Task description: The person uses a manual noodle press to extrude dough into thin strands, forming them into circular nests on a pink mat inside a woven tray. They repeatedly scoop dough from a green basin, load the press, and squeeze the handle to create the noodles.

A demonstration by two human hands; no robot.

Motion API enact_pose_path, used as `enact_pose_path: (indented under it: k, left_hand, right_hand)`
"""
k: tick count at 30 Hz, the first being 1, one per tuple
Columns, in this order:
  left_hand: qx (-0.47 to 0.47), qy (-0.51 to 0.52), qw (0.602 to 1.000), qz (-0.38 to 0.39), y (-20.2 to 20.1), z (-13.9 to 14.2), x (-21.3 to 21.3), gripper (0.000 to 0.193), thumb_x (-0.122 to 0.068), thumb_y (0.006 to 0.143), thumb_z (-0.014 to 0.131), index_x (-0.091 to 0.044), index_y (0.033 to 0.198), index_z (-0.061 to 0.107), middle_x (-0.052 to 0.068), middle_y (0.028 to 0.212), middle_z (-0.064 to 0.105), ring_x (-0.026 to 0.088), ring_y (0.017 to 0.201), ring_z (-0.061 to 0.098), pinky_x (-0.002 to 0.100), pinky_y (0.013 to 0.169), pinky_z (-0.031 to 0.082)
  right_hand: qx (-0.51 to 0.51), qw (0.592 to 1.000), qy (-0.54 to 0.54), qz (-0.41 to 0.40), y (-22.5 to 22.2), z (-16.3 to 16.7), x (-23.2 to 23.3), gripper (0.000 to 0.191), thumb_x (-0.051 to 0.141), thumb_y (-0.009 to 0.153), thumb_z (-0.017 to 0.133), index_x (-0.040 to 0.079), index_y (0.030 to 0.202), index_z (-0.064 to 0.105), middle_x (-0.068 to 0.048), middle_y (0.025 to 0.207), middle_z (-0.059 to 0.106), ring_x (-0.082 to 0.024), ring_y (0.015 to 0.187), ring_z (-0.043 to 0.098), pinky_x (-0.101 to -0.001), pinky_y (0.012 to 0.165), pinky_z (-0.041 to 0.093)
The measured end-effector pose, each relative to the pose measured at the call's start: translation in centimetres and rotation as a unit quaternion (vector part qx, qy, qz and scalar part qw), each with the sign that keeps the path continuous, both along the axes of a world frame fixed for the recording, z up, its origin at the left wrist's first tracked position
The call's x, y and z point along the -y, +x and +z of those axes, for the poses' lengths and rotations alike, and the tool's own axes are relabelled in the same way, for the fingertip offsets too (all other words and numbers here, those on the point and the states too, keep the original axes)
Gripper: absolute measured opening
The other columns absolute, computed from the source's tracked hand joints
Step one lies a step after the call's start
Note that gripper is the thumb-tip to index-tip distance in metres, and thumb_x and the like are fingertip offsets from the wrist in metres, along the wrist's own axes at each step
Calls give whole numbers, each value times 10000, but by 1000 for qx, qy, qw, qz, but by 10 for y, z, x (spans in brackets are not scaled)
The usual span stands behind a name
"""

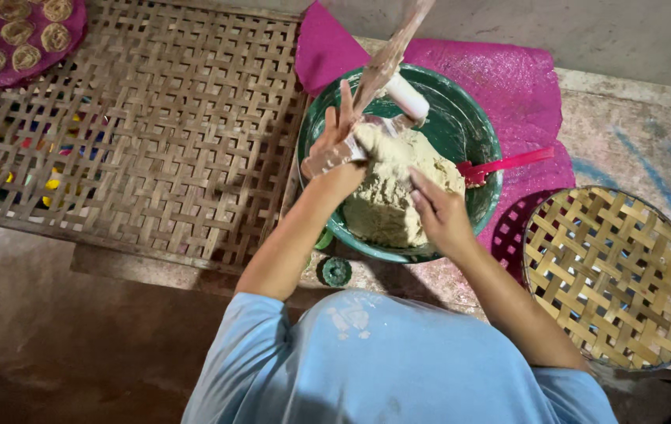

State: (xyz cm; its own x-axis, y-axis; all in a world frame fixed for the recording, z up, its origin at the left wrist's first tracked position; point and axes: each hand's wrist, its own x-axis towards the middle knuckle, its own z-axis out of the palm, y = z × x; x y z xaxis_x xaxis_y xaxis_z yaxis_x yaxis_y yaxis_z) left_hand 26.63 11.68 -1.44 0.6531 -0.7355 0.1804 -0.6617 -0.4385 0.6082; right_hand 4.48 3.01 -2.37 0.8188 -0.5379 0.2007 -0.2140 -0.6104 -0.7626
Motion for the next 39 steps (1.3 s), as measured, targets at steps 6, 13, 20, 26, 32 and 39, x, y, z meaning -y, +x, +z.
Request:
enact_pose_path:
  k: [6, 13, 20, 26, 32, 39]
  left_hand:
    - [190, 41, 978, -79, 14, 10, -22, 934, -517, 933, 646, -188, 1617, 101, 243, 1468, 486, 341, 1068, 659, 348, 619, 609]
    - [89, -41, 961, -259, -19, -11, -25, 1054, -475, 856, 759, -127, 1646, 154, 164, 1531, 491, 325, 1211, 626, 413, 1000, 535]
    - [-213, -35, 954, -208, -9, -38, -49, 931, -404, 773, 836, -200, 1562, 386, 60, 1518, 555, 235, 1330, 623, 362, 1167, 492]
    - [26, 133, 957, -258, 4, -15, -34, 939, -452, 822, 732, -304, 1633, 283, 47, 1684, 265, 343, 1434, 341, 404, 1059, 416]
    - [107, 32, 954, -277, 1, -34, -26, 791, -486, 923, 682, -223, 1577, 322, 146, 1623, 283, 375, 1420, 384, 432, 1186, 296]
    - [151, -111, 979, -78, 10, -23, -41, 702, -315, 937, 732, -335, 1551, 394, 88, 1583, 461, 286, 1411, 519, 458, 1108, 515]
  right_hand:
    - [-220, 975, -27, 4, -17, 108, 26, 358, 326, 988, 640, 173, 1303, 713, -97, 883, 799, -134, 518, 573, -345, 520, 483]
    - [-446, 816, -340, 139, 33, 141, 0, 246, 341, 1051, 555, 166, 1117, 714, -69, 736, 692, -263, 657, 686, -406, 563, 519]
    - [-259, 727, -591, 235, 4, 166, -11, 325, 143, 851, 627, 129, 1170, 683, -8, 848, 707, -142, 618, 677, -271, 441, 520]
    - [-311, 711, -598, 200, 20, 203, -25, 284, 164, 936, 586, 139, 1207, 667, 17, 836, 696, -117, 537, 652, -278, 355, 481]
    - [-259, 759, -561, 205, 25, 167, -33, 256, 138, 852, 625, 119, 1098, 694, -28, 880, 708, -188, 632, 692, -326, 483, 520]
    - [-82, 966, -241, -33, 9, 118, -21, 322, 182, 1012, 671, 56, 1307, 702, -152, 865, 742, -298, 629, 705, -404, 506, 517]
